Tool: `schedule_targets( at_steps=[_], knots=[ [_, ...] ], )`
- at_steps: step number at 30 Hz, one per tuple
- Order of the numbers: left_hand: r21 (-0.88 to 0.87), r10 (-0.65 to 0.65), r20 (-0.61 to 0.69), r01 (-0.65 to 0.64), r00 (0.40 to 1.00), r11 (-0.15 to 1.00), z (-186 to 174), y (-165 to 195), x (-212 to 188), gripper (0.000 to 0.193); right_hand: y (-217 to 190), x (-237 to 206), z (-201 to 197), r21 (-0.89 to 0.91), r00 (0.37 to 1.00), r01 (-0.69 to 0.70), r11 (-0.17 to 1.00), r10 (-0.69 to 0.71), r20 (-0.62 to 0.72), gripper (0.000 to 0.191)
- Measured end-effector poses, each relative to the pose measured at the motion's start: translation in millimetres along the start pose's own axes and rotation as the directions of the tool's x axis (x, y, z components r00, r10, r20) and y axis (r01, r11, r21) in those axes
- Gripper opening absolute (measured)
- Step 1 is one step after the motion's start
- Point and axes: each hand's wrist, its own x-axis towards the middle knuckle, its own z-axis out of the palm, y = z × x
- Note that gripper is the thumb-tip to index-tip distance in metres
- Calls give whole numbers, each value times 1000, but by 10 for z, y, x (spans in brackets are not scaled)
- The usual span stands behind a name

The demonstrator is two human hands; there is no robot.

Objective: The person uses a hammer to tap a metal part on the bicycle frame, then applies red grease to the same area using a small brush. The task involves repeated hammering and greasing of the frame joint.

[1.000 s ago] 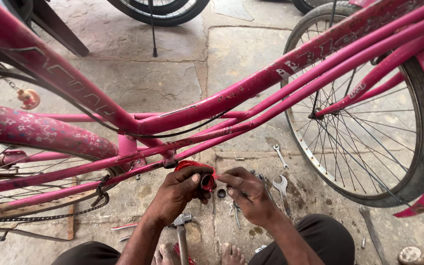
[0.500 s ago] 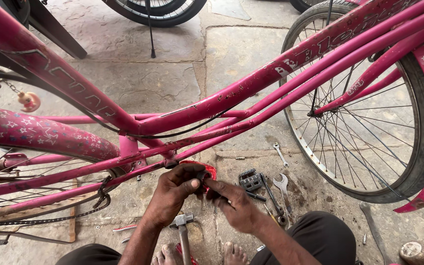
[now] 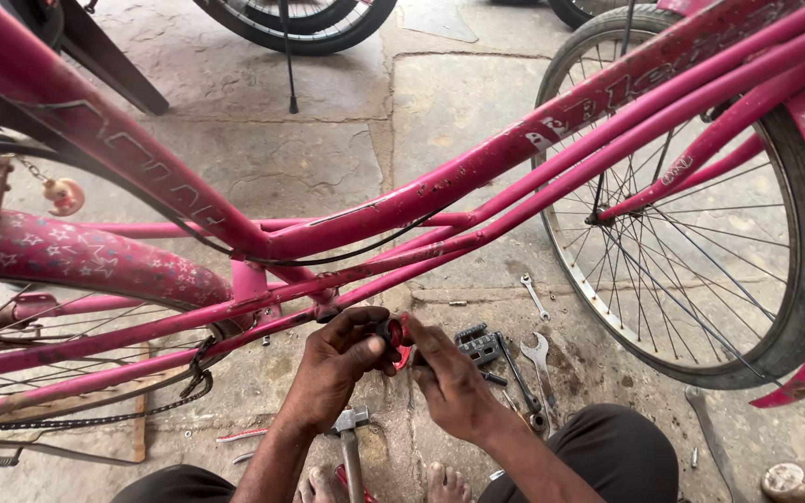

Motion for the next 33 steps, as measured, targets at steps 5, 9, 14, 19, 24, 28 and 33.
schedule_targets(
  at_steps=[5,9,14,19,24,28,33],
  knots=[
    [60,17,-37,-15,999,998,-33,-84,30,41,5,13,27,-191,993,120,974,-118,20,90],
    [188,71,-52,-60,996,980,-51,-51,6,44,-1,-19,-89,-161,979,204,965,-206,9,71],
    [126,-11,31,7,999,992,-37,17,-12,44,4,-26,-244,130,995,65,989,-54,-88,56],
    [157,-100,63,90,993,984,-12,5,-15,40,62,68,-199,2,997,69,998,-69,-31,62],
    [89,-6,67,0,998,996,-20,-31,-18,35,0,52,-55,135,995,82,987,-72,-72,70],
    [195,54,1,-53,999,979,-13,-55,3,36,-119,-82,80,476,950,-304,825,299,88,63],
    [242,105,-70,-85,992,967,-40,-25,37,44,-78,-248,6,794,853,-517,321,267,448,37]
  ],
)
